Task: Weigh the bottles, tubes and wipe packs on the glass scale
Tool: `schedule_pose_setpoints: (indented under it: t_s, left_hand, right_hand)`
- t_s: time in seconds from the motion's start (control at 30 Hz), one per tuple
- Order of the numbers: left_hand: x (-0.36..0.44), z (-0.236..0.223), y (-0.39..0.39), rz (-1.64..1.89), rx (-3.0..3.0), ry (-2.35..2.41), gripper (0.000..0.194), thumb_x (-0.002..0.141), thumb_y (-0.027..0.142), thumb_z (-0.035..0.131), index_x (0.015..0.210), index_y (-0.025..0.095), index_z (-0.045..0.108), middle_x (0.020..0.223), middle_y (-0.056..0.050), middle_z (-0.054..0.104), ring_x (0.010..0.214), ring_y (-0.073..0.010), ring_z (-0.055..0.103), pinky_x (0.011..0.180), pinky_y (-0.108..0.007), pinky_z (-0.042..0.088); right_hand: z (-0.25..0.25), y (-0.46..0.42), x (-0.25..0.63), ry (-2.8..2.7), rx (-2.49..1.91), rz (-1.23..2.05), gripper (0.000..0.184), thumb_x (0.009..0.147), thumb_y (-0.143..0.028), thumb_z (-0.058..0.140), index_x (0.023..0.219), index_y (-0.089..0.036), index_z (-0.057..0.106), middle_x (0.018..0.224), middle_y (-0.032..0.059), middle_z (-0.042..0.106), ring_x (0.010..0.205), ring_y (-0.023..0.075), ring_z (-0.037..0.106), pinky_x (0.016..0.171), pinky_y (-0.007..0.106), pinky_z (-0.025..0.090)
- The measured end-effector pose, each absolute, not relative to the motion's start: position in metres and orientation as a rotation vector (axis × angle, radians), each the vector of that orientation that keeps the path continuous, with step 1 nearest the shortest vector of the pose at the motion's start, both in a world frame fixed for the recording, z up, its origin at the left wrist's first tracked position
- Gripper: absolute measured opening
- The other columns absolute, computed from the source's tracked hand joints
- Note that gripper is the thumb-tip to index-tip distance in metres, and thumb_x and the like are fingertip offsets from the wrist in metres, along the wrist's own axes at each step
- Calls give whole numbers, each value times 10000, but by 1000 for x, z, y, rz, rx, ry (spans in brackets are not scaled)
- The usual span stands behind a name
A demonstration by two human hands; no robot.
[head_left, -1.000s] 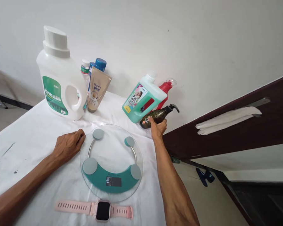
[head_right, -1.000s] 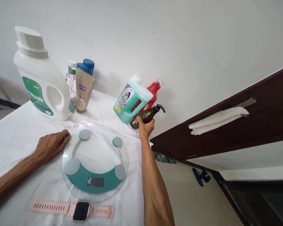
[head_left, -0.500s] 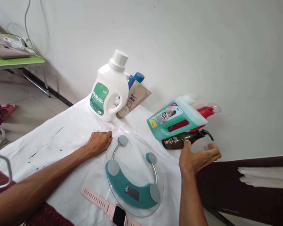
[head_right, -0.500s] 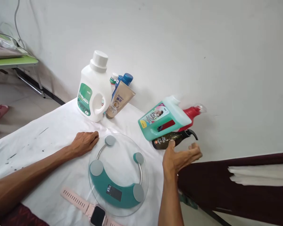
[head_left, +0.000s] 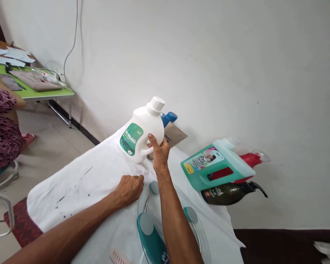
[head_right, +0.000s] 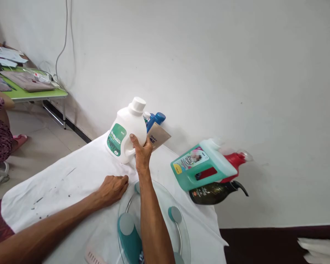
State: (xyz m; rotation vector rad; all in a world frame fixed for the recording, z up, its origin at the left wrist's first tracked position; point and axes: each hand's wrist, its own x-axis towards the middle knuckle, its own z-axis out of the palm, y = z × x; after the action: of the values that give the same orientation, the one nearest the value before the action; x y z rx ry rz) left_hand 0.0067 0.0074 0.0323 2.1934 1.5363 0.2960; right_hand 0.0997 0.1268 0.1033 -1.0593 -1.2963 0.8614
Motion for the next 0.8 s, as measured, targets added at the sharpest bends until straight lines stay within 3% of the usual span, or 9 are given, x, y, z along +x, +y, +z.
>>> schedule_pose_setpoints:
  t_s: [0.1, 0.27, 0.5, 0.8]
  left_hand:
    - [9, 30, 8, 303, 2192, 1546, 311, 1116, 255, 321, 1172, 188, 620, 1080, -123, 789, 1023, -301, 777, 817, -398, 515]
    - [10, 29, 9, 264, 2174, 1562, 330, 1107, 238, 312, 1200, 179, 623, 1095, -130, 791, 1032, -319, 776, 824, -417, 522]
    - [8, 29, 9, 277, 2208, 1571, 308, 1107, 249, 340, 1203, 178, 624, 1102, -128, 800, 1035, -323, 777, 805, -413, 514]
    - [3, 31, 8, 239, 2223, 1561, 337, 1125, 300, 305, 1252, 190, 597, 1203, -160, 783, 1095, -331, 751, 836, -416, 478]
  right_hand:
    - [103, 140, 90, -1187, -968, 1029, 533, 673, -637, 903, 725, -229, 565, 501, -96, 432, 495, 94, 401, 538, 278, 417]
    - [117, 138, 74, -1030, -936, 992, 538, 594, -568, 948, 817, -225, 598, 527, -118, 412, 452, 63, 293, 423, 256, 273]
    - [155, 93, 98, -1017, -918, 904, 658, 588, -585, 952, 560, -248, 388, 454, -110, 316, 414, 43, 302, 408, 241, 259]
    - [179, -20, 197, -987, -1034, 667, 694, 599, -616, 939, 579, -250, 350, 465, -121, 264, 409, 37, 277, 384, 211, 266]
